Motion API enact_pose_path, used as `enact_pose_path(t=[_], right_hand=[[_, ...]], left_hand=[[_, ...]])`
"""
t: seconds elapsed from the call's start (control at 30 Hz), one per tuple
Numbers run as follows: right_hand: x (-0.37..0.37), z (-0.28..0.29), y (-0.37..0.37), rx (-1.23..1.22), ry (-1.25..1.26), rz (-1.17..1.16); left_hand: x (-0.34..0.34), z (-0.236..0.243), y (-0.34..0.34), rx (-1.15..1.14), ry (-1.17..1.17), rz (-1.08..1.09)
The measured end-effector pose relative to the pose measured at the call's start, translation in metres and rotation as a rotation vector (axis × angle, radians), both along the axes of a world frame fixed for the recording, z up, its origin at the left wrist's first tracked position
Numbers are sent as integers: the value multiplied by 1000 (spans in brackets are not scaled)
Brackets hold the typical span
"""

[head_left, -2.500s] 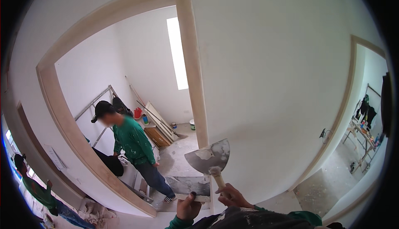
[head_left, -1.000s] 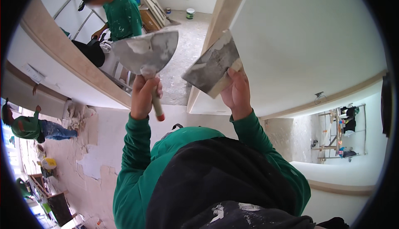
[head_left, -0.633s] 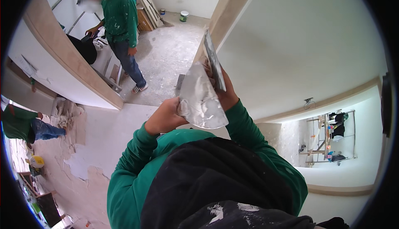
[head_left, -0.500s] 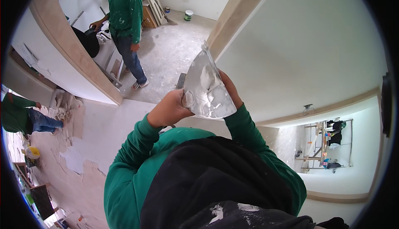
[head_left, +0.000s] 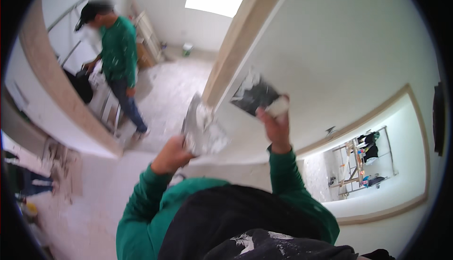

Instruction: The person applies plaster to a wall using a trowel and a hawk. They repeatedly scoop plaster from the hawk and smooth it onto the wall surface, focusing on the area around a door frame.

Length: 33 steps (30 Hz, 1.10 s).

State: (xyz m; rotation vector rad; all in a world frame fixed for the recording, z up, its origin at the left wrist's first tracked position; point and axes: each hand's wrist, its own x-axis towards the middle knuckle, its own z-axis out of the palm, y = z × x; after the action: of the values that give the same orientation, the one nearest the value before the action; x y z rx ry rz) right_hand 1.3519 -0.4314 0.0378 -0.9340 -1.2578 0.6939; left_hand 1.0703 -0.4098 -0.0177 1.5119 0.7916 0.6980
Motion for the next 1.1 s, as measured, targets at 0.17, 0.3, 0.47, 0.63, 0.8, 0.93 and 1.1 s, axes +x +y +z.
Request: enact_pose_path(t=[0.17, 0.3, 0.47, 0.63, 0.8, 0.93, 1.1], right_hand=[[-20, 39, 3, 561, -1002, 314], [15, 60, -8, 442, -1313, 201], [49, 197, -26, 713, -1712, -337], [43, 390, 2, 1067, -1739, -922], [8, 497, 15, 1202, -1640, -936], [3, 523, 42, 1074, -1679, -961], [30, 508, 56, 1080, -1750, -980]], left_hand=[[11, 17, -8, -103, -70, -82], [6, 4, -6, 48, -174, 51], [-12, -3, 5, -97, -257, 208], [4, -28, 1, -225, -160, 192], [23, -72, 4, -46, -215, 177], [16, -53, 4, -257, -239, 168], [15, -66, 12, -297, -269, 167]])
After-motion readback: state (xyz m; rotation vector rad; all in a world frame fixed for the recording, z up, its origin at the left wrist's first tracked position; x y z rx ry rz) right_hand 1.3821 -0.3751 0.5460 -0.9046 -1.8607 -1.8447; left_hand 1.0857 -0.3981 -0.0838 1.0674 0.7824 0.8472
